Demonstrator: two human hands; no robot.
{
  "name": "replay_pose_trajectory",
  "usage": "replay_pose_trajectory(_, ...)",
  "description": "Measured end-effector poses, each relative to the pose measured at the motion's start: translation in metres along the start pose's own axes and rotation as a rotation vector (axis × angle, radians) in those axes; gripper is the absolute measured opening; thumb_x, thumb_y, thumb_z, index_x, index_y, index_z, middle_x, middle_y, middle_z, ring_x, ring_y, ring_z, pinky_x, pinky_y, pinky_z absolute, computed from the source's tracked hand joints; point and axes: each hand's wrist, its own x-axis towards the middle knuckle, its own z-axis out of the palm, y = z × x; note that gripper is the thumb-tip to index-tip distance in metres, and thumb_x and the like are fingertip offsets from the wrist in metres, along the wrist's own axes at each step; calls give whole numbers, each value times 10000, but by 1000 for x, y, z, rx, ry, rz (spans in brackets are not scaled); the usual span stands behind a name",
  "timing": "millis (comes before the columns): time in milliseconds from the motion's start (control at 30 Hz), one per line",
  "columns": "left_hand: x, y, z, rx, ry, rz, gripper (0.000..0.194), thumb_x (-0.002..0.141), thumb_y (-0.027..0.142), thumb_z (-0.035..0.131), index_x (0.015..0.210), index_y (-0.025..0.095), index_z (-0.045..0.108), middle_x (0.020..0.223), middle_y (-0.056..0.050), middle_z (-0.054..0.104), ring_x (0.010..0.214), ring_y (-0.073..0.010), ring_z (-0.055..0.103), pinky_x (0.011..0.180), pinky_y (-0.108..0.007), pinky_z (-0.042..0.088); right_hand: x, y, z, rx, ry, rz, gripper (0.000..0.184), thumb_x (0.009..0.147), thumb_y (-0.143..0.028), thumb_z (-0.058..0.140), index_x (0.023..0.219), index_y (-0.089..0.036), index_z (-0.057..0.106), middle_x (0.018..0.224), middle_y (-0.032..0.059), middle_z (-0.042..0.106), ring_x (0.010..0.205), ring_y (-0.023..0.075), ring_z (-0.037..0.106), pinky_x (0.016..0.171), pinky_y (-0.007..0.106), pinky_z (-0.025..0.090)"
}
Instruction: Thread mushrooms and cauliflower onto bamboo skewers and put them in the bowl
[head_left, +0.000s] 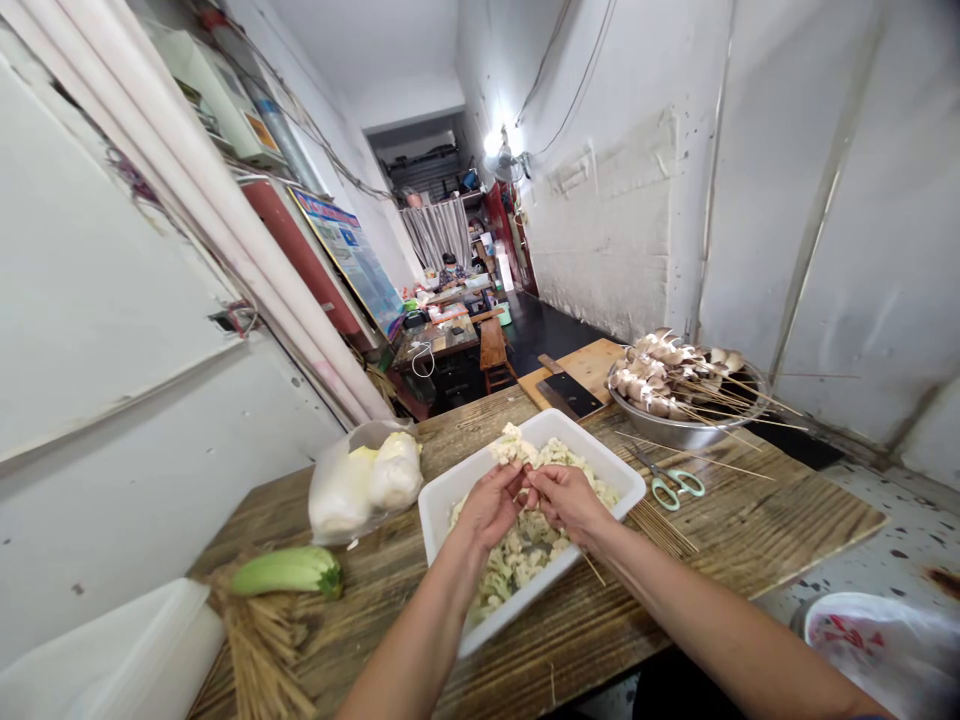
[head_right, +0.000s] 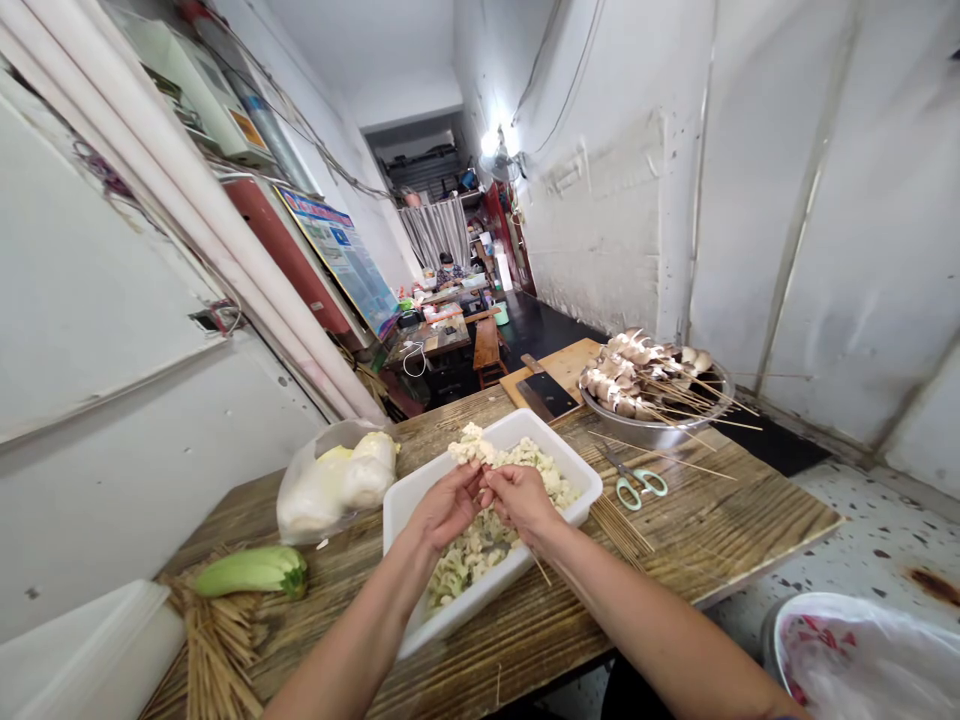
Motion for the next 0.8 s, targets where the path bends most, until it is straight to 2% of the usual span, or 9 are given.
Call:
replay_pose_trajectory(100,-1,0,6,-60,44,-2,42,753,131,603,730,108,577,665,-46,609,564,-109,572,506,-216,455,1,0,0,4,6,-7,305,634,-430,657,646,-141,560,457,-52,542,271,5,275,270,141,151)
replay_pose_trajectory(267,-2,-2,15,-158,122,46,87,773,109,567,695,138,542,640,-35,600,554,-117,575,501,-216,458,2,0,0,-12,-14,-8,283,639,-412,647,655,-137,581,457,-55,534,276,6,267,278,152,148)
replay_pose_trajectory(467,-1,-5,17,-227,143,13,155,828,124,498,681,125,547,614,-40,587,519,-98,556,450,-185,437,-1,-3,2,-49,-19,-34,329,666,-451,628,639,-125,595,437,-45,520,273,12,259,281,163,134)
replay_pose_trajectory(600,-1,-5,20,-229,151,-3,164,841,131,479,690,117,541,613,-39,580,494,-96,541,401,-181,410,-3,-5,3,-30,-12,-35,296,664,-424,626,639,-132,587,427,-50,516,274,16,265,283,162,127)
replay_pose_trajectory(800,-3,-3,21,-252,134,-21,172,850,128,456,695,125,531,588,-25,555,486,-94,533,414,-183,422,-2,-3,2,21,-44,-28,239,648,-369,628,652,-135,585,421,-57,523,269,14,256,286,162,127)
